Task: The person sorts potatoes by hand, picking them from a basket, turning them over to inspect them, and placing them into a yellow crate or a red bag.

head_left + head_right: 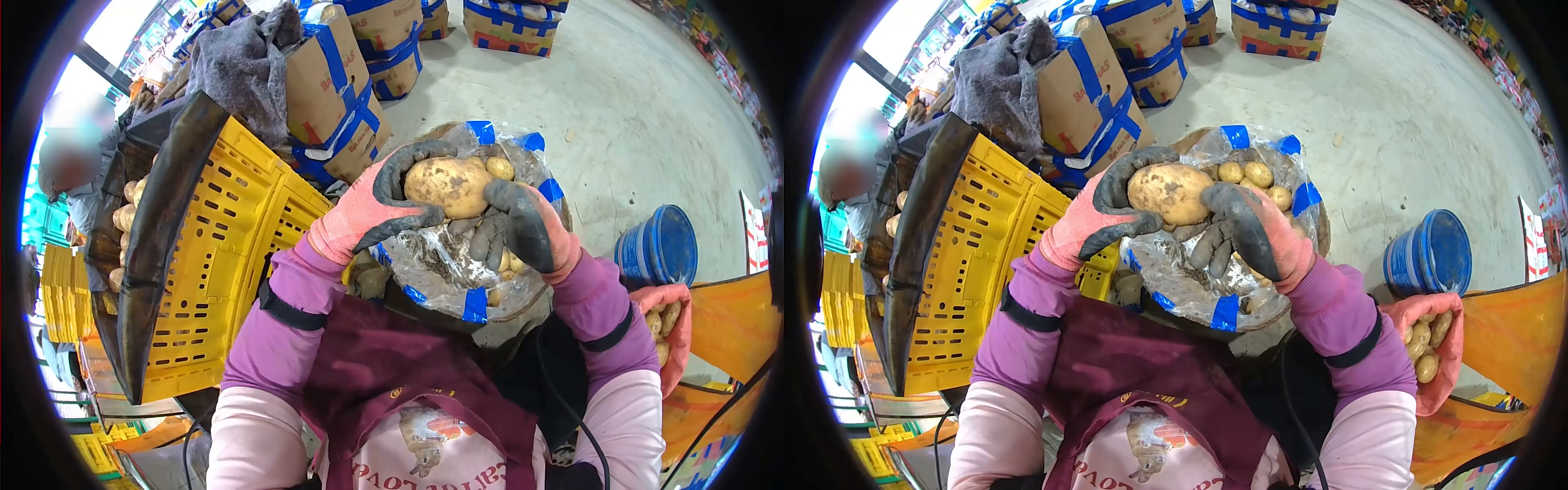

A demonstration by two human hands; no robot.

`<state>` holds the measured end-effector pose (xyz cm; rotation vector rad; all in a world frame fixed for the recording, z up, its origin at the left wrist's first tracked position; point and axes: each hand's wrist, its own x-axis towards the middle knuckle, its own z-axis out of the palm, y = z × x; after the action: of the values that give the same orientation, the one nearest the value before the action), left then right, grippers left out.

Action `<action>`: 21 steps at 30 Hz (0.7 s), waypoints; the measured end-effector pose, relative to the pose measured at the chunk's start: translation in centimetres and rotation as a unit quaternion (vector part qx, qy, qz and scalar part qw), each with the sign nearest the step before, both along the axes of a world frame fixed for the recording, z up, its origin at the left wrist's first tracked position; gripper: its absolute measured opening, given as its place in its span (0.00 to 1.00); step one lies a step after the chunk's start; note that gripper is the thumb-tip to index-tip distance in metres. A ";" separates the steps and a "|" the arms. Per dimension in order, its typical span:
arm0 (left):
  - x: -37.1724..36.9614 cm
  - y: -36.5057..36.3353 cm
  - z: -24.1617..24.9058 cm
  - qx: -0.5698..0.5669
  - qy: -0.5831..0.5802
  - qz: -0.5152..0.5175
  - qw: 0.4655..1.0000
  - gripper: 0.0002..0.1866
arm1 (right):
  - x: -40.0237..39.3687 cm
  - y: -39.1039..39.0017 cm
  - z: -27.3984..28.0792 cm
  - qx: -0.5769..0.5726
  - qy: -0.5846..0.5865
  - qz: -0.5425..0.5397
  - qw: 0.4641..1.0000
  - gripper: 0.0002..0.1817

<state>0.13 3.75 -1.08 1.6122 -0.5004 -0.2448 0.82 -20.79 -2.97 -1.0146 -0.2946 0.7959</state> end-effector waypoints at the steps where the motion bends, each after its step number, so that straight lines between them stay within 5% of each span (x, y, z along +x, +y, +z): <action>1: -0.2 -0.1 0.0 -0.036 0.047 -0.002 0.998 0.40 | -0.6 -0.2 0.1 -0.009 -0.076 -0.036 0.996 0.23; 6: -0.8 -0.8 1.4 -0.089 0.109 0.000 0.990 0.37 | 0.0 -0.9 1.2 -0.029 -0.028 -0.017 0.999 0.21; 8: -0.1 0.0 0.5 -0.077 0.218 0.005 0.973 0.32 | -0.3 -0.4 2.8 -0.050 -0.114 -0.127 0.984 0.23; 12: -0.2 0.1 -0.8 -0.070 0.199 0.021 0.977 0.27 | -0.5 -0.9 4.2 -0.175 -0.178 -0.086 0.965 0.18; 20: -0.6 -0.3 -0.5 -0.094 0.259 0.034 0.961 0.20 | -0.7 0.2 3.2 -0.071 -0.077 -0.105 0.989 0.27; 21: -0.2 -0.5 -2.4 0.021 -0.033 0.070 0.997 0.19 | -0.3 0.8 0.7 -0.120 -0.281 -0.136 0.942 0.27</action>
<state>-0.08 3.24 -3.46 1.6928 -0.4330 -0.0976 0.55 -19.96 -2.26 -1.4733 -0.5400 0.2774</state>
